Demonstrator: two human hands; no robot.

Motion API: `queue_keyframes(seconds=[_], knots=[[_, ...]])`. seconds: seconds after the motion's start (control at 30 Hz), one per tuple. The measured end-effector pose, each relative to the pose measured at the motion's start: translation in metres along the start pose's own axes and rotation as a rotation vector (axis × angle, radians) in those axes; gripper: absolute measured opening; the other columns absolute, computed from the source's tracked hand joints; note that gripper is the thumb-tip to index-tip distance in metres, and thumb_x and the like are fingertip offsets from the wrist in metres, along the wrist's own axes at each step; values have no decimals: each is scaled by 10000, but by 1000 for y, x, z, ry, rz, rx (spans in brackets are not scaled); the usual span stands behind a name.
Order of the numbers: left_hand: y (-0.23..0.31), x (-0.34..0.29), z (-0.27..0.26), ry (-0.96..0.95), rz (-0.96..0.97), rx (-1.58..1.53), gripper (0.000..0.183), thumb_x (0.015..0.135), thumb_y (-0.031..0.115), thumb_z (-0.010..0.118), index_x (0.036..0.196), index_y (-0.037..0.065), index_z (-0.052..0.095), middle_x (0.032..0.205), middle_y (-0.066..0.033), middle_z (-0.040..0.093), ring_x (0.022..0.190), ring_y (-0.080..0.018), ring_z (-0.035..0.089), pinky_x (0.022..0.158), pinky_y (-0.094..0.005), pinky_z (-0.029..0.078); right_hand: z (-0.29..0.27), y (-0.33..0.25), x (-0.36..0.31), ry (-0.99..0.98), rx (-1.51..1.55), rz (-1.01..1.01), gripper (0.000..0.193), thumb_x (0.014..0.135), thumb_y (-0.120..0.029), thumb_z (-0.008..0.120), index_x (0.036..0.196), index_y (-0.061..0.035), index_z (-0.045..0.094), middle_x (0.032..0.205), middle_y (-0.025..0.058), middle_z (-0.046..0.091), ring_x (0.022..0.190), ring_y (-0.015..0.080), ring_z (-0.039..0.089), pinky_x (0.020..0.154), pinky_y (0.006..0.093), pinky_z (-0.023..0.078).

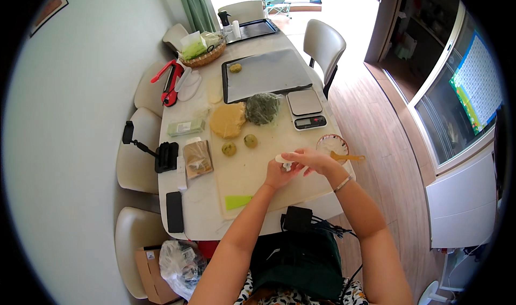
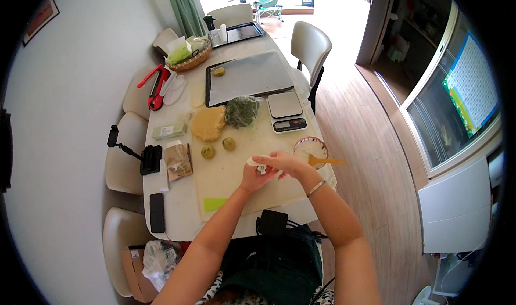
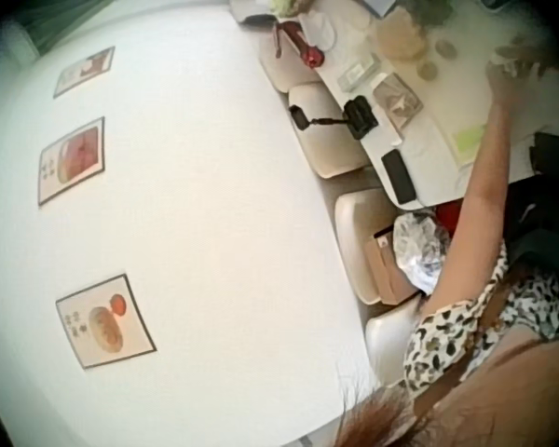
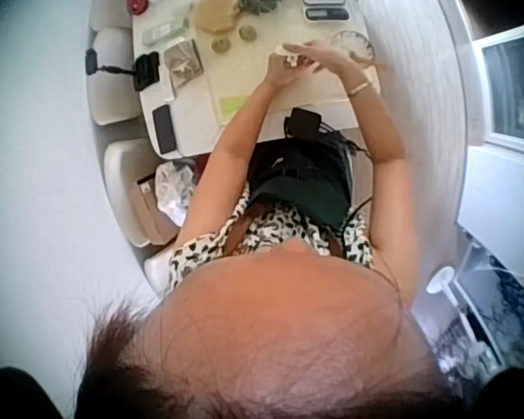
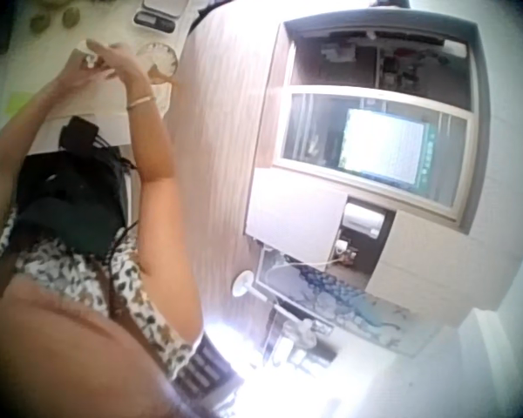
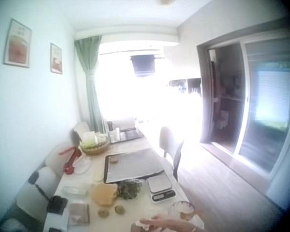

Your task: The person prepares food items on a table by scooping a green paste into dough pieces, pressing them into a cylindrical mold, and placing the resulting shaped items onto a baking tray lined with parchment paper.

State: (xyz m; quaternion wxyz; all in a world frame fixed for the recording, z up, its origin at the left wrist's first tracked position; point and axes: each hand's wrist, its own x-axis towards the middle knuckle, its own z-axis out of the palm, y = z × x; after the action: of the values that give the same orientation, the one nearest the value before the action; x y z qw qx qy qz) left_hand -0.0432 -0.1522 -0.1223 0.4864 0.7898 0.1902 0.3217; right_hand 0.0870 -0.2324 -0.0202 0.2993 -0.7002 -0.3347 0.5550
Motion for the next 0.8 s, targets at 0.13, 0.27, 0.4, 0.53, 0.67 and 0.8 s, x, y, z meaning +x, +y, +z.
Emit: queue_keyframes(seconds=[0.13,0.27,0.4,0.53,0.67,0.8], knots=[[2,-2,-2,-10,-10,24,243,683,197,773,840,75,634,737,-42,649,660,-172,630,617,-299,504,3,-7,-7,-1,10,-7,699,714,-657,645,1039,-40,593,864,45,598,768,132,588,608,284,453],[1,-3,0,38,-41,-32,343,676,196,780,942,69,604,812,-60,650,705,-189,638,639,-306,508,1,-10,-4,-83,1,31,684,705,-655,647,1051,-67,598,873,43,585,770,129,587,611,287,447],[-3,0,-1,43,27,46,402,660,188,787,984,73,578,844,-67,641,740,-203,637,668,-314,508,3,-19,-4,-143,-41,48,671,709,-662,639,1059,-90,612,922,52,569,765,131,585,614,293,451],[-6,-1,1,68,112,45,407,646,169,780,995,88,588,880,-69,626,782,-221,631,707,-329,503,1,-19,2,-195,-41,46,668,726,-652,626,1084,-88,607,952,54,558,771,138,593,633,303,467],[-5,-2,-2,9,6,35,381,652,139,762,1002,102,618,915,-71,612,819,-236,628,724,-331,499,-3,-18,6,-192,-83,65,609,742,-616,623,1073,-105,613,952,62,579,785,142,605,652,316,478],[1,-1,-5,27,84,10,358,663,140,755,997,103,630,919,-75,612,813,-239,632,715,-326,500,-5,-29,2,-218,-151,54,597,747,-604,616,1080,-108,615,948,70,602,801,146,613,658,313,483]])
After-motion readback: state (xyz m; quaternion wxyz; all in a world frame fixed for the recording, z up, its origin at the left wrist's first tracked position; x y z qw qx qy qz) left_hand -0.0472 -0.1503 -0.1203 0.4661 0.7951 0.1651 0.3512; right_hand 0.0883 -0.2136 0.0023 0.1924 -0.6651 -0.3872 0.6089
